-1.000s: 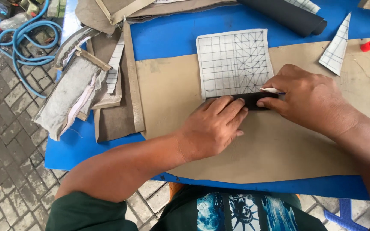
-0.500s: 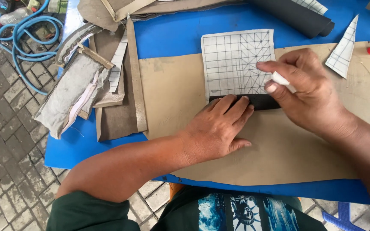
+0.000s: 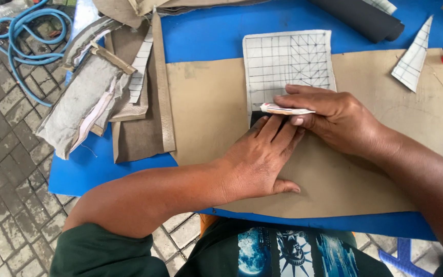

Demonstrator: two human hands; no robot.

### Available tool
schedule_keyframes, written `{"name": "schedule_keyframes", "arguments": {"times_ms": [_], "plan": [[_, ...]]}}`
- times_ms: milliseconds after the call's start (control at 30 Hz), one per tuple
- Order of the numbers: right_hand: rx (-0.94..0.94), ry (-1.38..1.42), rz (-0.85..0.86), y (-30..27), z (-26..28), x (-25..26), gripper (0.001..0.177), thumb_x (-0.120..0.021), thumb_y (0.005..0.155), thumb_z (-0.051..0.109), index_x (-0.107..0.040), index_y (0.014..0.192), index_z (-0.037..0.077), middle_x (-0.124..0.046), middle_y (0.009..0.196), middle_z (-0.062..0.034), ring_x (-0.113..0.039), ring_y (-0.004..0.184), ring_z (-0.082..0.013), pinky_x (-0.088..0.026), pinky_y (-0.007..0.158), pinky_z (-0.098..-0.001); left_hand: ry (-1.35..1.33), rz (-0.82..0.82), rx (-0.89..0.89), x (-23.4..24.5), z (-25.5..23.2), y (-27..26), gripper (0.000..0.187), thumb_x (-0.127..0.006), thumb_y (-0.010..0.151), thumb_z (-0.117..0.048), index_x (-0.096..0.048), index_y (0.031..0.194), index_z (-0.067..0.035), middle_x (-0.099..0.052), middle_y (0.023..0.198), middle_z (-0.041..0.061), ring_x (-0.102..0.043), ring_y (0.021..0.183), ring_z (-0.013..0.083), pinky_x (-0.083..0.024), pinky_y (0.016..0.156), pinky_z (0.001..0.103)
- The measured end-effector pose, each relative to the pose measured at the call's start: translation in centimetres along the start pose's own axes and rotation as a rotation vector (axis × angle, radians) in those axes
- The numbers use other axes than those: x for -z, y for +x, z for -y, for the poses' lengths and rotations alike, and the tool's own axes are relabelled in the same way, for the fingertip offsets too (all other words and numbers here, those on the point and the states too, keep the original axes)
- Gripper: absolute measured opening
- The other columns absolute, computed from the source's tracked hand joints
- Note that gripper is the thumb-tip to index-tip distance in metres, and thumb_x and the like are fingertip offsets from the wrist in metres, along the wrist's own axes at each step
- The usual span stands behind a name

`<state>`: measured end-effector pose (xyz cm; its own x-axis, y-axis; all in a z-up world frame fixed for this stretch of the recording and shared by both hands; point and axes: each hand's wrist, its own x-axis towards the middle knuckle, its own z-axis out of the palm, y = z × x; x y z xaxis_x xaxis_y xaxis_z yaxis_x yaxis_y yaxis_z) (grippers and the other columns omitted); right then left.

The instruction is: Apply glue to a leather strip and attach a paper template

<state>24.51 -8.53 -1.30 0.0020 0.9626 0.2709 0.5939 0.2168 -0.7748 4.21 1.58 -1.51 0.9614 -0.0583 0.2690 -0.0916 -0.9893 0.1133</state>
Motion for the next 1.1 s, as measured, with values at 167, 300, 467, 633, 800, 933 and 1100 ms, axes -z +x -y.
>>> {"name": "schedule_keyframes", "arguments": {"times_ms": [167,300,467,633,800,933,1100], "plan": [[-0.138,0.096,0.084,-0.1,-0.4,0.2,0.043,-0.06,0.099,0.022,-0.06,0.142,0.017,-0.064,0.145,-0.0054,-0.044,0.153,-0.0364,-0.035,0.126,-0.0494,0.031,0.022,-0.016,-0.3,-0.4,-0.2,0.117,-0.077,0.068,-0.083,-0.052,0.143,0.003,-0.05,0.139,0.022,-0.049,0.127,0.0414,-0.044,0.113,0.054],[-0.126,0.11,0.128,0.4,-0.4,0.6,0.04,-0.056,0.102,0.026,-0.061,0.142,0.023,-0.063,0.148,-0.004,-0.042,0.154,-0.0371,-0.034,0.124,-0.0528,0.017,0.012,-0.013,-0.3,-0.3,0.0,0.115,-0.078,0.07,-0.08,-0.051,0.144,0.004,-0.05,0.139,0.024,-0.05,0.126,0.042,-0.045,0.112,0.054],[-0.149,0.01,-0.01,0.3,0.1,2.7,0.029,-0.055,0.104,0.023,-0.069,0.129,0.015,-0.073,0.128,-0.0046,-0.062,0.133,-0.0301,-0.045,0.117,-0.0439,0.051,0.039,-0.039,0.4,0.0,-0.1,0.108,-0.07,0.075,-0.082,-0.055,0.143,0.001,-0.045,0.149,0.026,-0.045,0.139,0.042,-0.047,0.11,0.055],[-0.619,-0.077,0.081,-0.2,3.0,7.0,0.031,-0.055,0.101,0.018,-0.074,0.124,0.021,-0.08,0.123,0.0017,-0.072,0.118,-0.0151,-0.052,0.102,-0.0329,0.032,0.003,-0.064,0.4,0.5,0.0,0.096,-0.061,0.085,-0.078,-0.059,0.14,0.001,-0.05,0.148,0.025,-0.051,0.134,0.0402,-0.052,0.105,0.053],[-0.393,-0.36,0.154,-2.0,1.7,8.8,0.027,-0.058,0.098,0.029,-0.072,0.12,0.02,-0.084,0.102,0.0057,-0.08,0.096,-0.0144,-0.06,0.083,-0.0314,-0.087,-0.038,-0.111,0.6,1.9,0.4,0.079,-0.063,0.093,-0.063,-0.061,0.137,0.002,-0.053,0.142,0.023,-0.054,0.125,0.0371,-0.055,0.099,0.049],[-0.43,-0.084,-0.092,-2.7,0.8,6.9,0.022,-0.052,0.101,0.009,-0.066,0.116,0.002,-0.074,0.124,-0.0091,-0.077,0.072,-0.0215,-0.059,0.068,-0.029,-0.266,-0.056,-0.077,1.0,3.2,1.0,0.066,-0.073,0.095,-0.039,-0.057,0.138,0.009,-0.053,0.138,0.024,-0.06,0.114,0.037,-0.052,0.103,0.046],[-0.114,-0.43,0.131,-2.4,0.4,5.3,0.041,-0.093,0.069,0.032,-0.075,0.104,0.022,-0.071,0.105,0.0032,-0.067,0.066,-0.0158,-0.056,0.052,-0.0299,-0.164,-0.122,-0.037,-0.3,3.6,1.2,0.051,-0.082,0.087,-0.016,-0.064,0.128,0.007,-0.052,0.117,0.015,-0.058,0.097,0.0312,-0.052,0.096,0.04]]}}
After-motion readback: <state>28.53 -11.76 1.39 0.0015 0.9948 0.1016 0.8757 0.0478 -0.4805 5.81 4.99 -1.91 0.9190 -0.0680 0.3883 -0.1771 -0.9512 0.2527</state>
